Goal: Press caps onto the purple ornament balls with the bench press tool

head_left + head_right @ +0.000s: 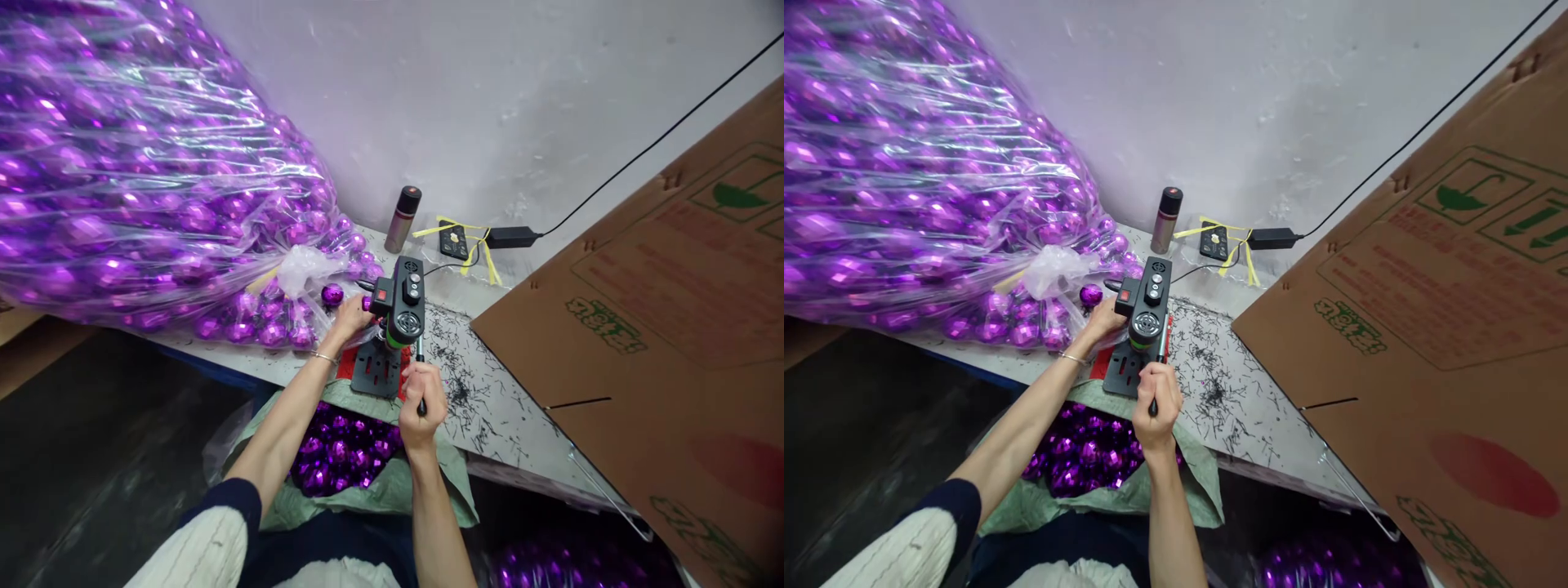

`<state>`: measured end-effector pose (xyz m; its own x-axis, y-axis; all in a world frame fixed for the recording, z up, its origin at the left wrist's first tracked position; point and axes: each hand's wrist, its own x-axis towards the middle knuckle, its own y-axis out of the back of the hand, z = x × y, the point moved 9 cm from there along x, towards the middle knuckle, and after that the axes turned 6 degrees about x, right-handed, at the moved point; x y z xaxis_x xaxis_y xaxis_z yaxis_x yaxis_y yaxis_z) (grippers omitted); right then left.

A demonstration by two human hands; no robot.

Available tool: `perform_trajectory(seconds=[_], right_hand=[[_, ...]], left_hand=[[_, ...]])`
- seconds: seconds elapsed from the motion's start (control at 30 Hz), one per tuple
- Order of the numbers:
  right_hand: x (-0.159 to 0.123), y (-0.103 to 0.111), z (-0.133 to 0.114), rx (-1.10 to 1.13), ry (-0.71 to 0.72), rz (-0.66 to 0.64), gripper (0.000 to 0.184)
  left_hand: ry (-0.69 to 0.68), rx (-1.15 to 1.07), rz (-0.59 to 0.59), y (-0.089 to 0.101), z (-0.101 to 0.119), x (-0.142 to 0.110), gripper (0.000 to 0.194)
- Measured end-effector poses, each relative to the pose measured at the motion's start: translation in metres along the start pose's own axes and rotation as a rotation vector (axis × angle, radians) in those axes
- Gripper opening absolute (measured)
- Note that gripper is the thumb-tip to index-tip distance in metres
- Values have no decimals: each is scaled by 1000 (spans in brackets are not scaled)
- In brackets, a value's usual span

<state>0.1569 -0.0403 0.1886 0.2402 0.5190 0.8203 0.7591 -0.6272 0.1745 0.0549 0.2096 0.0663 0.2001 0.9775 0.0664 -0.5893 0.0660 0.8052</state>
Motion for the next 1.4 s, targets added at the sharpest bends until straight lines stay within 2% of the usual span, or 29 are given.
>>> perform_trajectory(seconds=[0.1,0.23,0.33,0.43,0.57,0.73,0.87,0.97,1.03,1.4], right_hand=[[2,0,0,8,-9,-4,30],[8,1,0,21,-43,-6,30],[10,2,-1,25,-56,15,30],[10,2,-2,19,-50,16,30],[9,1,-4,2,-19,-19,28],[6,1,-1,-6,-33,-21,28],[5,0,-2,-8,-31,-24,27],[5,0,-2,-11,-26,-31,27],[5,0,-3,-13,-22,-36,27],[-7,-1,5,-5,-4,-3,26]], left_hand=[[24,-52,5,8,-8,-18,35],[23,-436,93,26,-28,-79,55],[13,-760,25,9,-34,-128,54],[33,-875,-5,-17,-33,-155,53],[8,-702,83,-30,-28,-152,56],[-86,-437,175,-25,-19,-139,55],[-194,-332,179,-23,-6,-139,56],[-297,-297,149,-25,7,-142,56],[-317,-294,138,-27,8,-144,56],[-280,-323,160,-35,-1,-143,58]])
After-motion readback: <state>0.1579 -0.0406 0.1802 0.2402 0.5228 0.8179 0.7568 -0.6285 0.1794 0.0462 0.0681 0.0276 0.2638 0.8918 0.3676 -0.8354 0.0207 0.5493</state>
